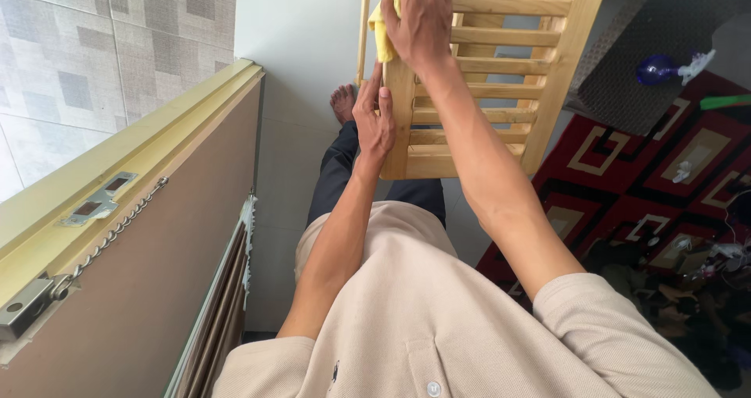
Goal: The person wipes the surface of a wooden chair with a yellow cloth, moving the cloth across the slats and the frame while holding the chair steady.
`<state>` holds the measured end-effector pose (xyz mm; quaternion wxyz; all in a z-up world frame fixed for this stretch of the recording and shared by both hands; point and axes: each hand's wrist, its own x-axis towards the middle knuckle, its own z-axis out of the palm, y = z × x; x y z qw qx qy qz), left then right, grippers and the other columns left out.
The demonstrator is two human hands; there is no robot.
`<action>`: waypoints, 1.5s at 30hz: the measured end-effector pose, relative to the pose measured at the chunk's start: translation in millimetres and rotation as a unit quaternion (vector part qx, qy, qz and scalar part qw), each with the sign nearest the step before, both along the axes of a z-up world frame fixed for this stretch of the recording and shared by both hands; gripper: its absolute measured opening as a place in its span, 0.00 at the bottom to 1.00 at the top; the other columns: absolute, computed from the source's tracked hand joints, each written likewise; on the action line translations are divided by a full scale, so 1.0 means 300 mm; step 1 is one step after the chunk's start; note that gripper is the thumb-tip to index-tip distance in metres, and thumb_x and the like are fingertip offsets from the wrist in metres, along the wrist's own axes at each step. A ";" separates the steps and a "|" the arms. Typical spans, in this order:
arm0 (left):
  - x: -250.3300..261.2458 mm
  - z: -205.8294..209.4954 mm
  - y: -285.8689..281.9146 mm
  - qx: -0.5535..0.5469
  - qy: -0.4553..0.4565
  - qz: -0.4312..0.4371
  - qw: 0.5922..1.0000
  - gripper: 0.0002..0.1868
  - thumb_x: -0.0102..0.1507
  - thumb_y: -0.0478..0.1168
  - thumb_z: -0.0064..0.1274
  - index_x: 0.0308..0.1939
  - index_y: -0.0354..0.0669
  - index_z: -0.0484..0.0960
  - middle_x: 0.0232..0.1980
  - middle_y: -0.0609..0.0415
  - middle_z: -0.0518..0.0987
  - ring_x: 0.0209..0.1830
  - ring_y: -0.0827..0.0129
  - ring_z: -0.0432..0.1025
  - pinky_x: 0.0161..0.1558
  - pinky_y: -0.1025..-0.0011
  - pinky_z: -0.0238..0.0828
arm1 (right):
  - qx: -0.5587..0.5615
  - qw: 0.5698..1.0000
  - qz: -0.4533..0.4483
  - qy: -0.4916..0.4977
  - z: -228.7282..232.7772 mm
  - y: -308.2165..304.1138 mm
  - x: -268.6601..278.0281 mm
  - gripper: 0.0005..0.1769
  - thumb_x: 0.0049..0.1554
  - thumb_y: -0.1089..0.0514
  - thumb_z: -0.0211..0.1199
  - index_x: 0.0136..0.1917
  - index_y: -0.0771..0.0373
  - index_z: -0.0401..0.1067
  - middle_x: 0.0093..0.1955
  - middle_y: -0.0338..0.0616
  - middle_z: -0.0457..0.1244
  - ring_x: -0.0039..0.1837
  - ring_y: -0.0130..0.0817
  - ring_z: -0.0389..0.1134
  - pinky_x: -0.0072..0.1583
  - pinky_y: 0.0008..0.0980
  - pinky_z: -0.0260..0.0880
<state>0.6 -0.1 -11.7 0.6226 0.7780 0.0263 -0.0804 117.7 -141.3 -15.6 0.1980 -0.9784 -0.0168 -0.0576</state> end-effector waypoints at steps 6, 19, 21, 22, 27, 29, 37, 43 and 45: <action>-0.012 -0.025 0.001 -0.026 0.018 0.004 0.999 0.33 0.76 0.59 0.35 0.72 0.35 0.70 0.56 0.39 0.78 0.52 0.52 0.74 0.56 0.62 0.71 | 0.002 0.999 -0.010 0.033 0.052 0.040 -0.113 0.31 0.70 0.52 0.58 0.81 0.61 0.54 0.80 0.50 0.52 0.83 0.51 0.49 0.83 0.64 0.35; -0.002 0.009 0.013 -0.069 0.027 0.056 0.996 0.38 0.73 0.67 0.30 0.72 0.44 0.72 0.39 0.54 0.81 0.35 0.73 0.74 0.40 0.71 0.72 | 0.068 0.994 -0.041 0.076 0.107 0.142 -0.531 0.32 0.69 0.53 0.55 0.84 0.55 0.53 0.87 0.45 0.42 0.88 0.49 0.41 0.84 0.65 0.35; -0.012 0.001 0.016 -0.095 0.037 0.057 0.993 0.37 0.74 0.66 0.31 0.74 0.43 0.70 0.40 0.53 0.82 0.34 0.73 0.73 0.39 0.70 0.72 | 0.078 0.991 -0.054 0.095 0.127 0.167 -0.601 0.34 0.68 0.54 0.58 0.83 0.56 0.53 0.87 0.48 0.43 0.87 0.51 0.41 0.82 0.66 0.36; -0.011 -0.003 0.016 -0.107 0.040 0.058 0.992 0.37 0.75 0.66 0.31 0.74 0.43 0.70 0.40 0.52 0.82 0.34 0.73 0.73 0.39 0.70 0.72 | 0.078 0.990 -0.061 0.104 0.134 0.175 -0.627 0.35 0.66 0.55 0.58 0.83 0.56 0.54 0.87 0.48 0.43 0.87 0.52 0.42 0.82 0.66 0.36; 0.003 -0.034 0.009 -0.120 0.032 0.053 0.991 0.36 0.75 0.65 0.31 0.73 0.44 0.72 0.45 0.50 0.82 0.41 0.70 0.74 0.47 0.70 0.73 | 0.087 0.985 -0.074 0.130 0.172 0.212 -0.770 0.35 0.65 0.54 0.59 0.83 0.58 0.55 0.86 0.51 0.43 0.86 0.55 0.42 0.81 0.67 0.38; 0.000 -0.039 0.003 -0.117 0.020 0.044 0.992 0.35 0.76 0.65 0.30 0.73 0.45 0.73 0.51 0.49 0.82 0.48 0.69 0.74 0.55 0.68 0.72 | 0.088 0.984 -0.066 0.138 0.196 0.235 -0.837 0.35 0.66 0.52 0.58 0.82 0.60 0.54 0.86 0.53 0.42 0.86 0.56 0.41 0.80 0.69 0.37; -0.007 -0.055 0.019 -0.091 0.053 0.008 0.994 0.34 0.77 0.63 0.28 0.76 0.47 0.70 0.44 0.53 0.73 0.46 0.69 0.65 0.58 0.68 0.67 | 0.070 0.984 -0.082 0.140 0.168 0.243 -0.791 0.34 0.67 0.53 0.56 0.83 0.57 0.53 0.87 0.49 0.41 0.87 0.53 0.39 0.81 0.69 0.30; -0.009 -0.072 0.027 -0.112 0.195 0.022 0.974 0.32 0.77 0.54 0.27 0.79 0.47 0.71 0.33 0.49 0.68 0.34 0.67 0.59 0.42 0.67 0.63 | 0.052 0.988 -0.064 0.131 0.125 0.168 -0.568 0.35 0.68 0.53 0.55 0.85 0.52 0.50 0.88 0.44 0.39 0.88 0.50 0.39 0.82 0.70 0.26; -0.011 -0.082 0.015 -0.127 0.055 0.019 0.990 0.25 0.81 0.50 0.32 0.76 0.42 0.70 0.56 0.46 0.72 0.58 0.63 0.65 0.61 0.62 0.66 | 0.032 0.990 -0.061 0.125 0.112 0.146 -0.486 0.33 0.70 0.52 0.55 0.85 0.52 0.51 0.88 0.44 0.39 0.88 0.49 0.39 0.81 0.71 0.24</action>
